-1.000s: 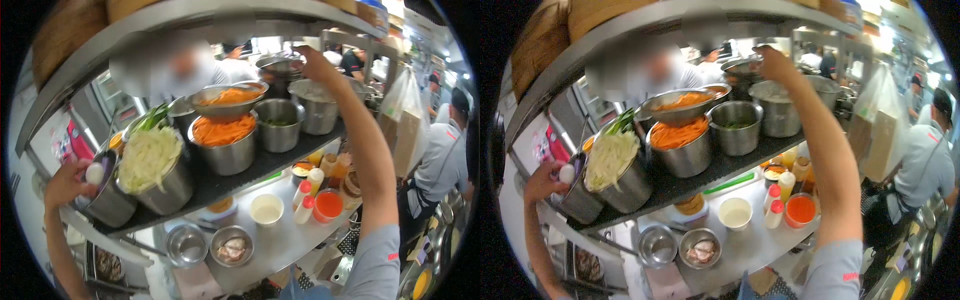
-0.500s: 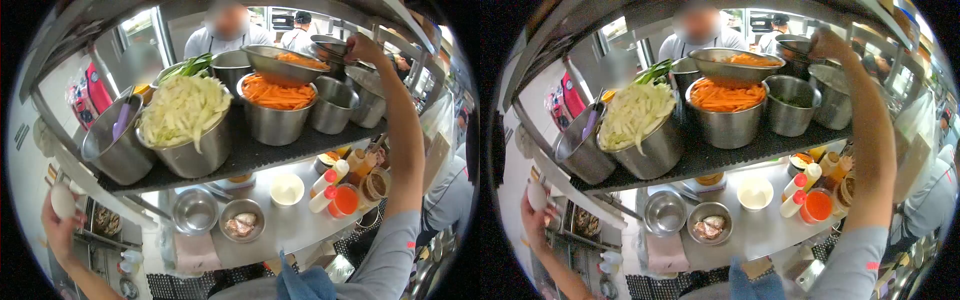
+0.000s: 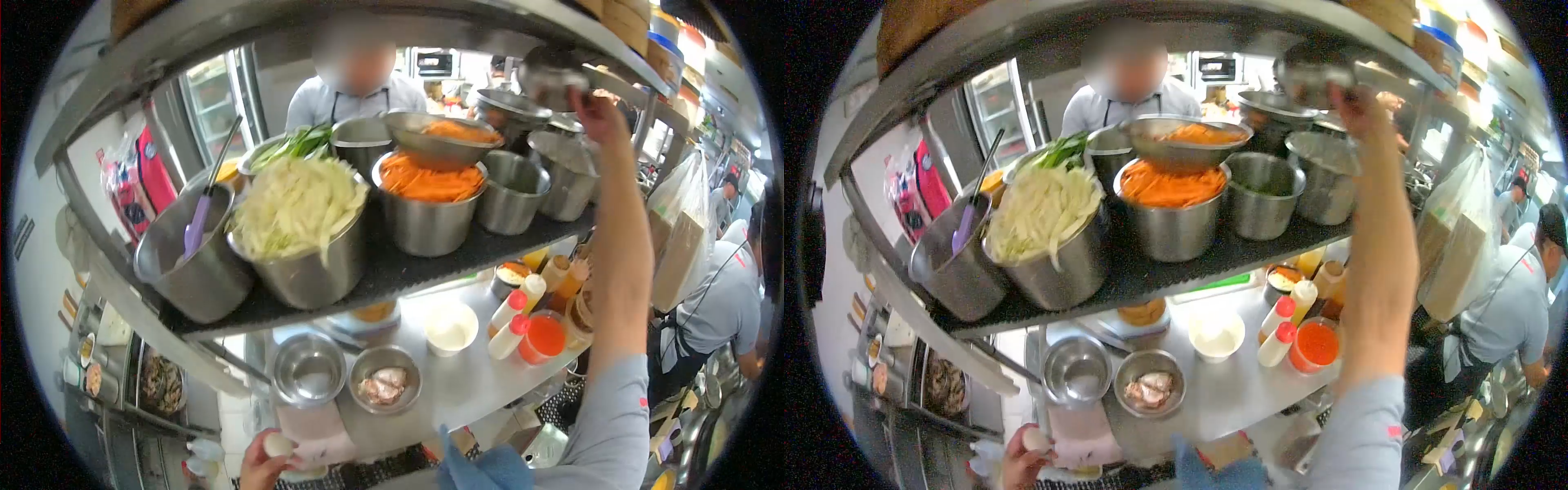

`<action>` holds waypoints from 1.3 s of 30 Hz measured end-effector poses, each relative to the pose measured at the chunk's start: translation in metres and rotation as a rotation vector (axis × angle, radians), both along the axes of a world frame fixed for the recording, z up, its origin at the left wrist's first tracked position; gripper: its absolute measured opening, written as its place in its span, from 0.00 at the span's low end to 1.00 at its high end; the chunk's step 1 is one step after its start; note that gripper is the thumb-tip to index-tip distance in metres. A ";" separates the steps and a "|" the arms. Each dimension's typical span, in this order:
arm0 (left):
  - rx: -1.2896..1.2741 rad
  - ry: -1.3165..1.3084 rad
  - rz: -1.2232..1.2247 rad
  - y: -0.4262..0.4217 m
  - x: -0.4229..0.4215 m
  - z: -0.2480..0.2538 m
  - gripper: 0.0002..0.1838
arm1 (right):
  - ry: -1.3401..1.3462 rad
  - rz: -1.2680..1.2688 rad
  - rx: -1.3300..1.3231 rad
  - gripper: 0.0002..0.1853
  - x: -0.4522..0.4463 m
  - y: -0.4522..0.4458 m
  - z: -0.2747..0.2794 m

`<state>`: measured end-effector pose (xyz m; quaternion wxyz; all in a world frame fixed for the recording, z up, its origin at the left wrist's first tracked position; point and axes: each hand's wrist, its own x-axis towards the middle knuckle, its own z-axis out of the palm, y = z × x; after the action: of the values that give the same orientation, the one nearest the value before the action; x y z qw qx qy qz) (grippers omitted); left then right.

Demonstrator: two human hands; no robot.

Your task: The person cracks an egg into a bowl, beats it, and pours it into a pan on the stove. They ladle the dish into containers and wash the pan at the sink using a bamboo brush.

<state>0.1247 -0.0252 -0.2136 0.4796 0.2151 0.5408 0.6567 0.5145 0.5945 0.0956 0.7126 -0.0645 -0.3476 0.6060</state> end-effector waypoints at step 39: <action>-0.396 0.928 -0.119 -0.010 -0.196 -0.115 0.19 | -0.535 0.725 -0.435 0.28 -0.366 -0.504 -0.394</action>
<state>-0.0716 -0.0347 -0.3287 0.2568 0.4195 0.7979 0.3484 0.1483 0.0903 -0.2982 0.3119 -0.2397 -0.3839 0.8354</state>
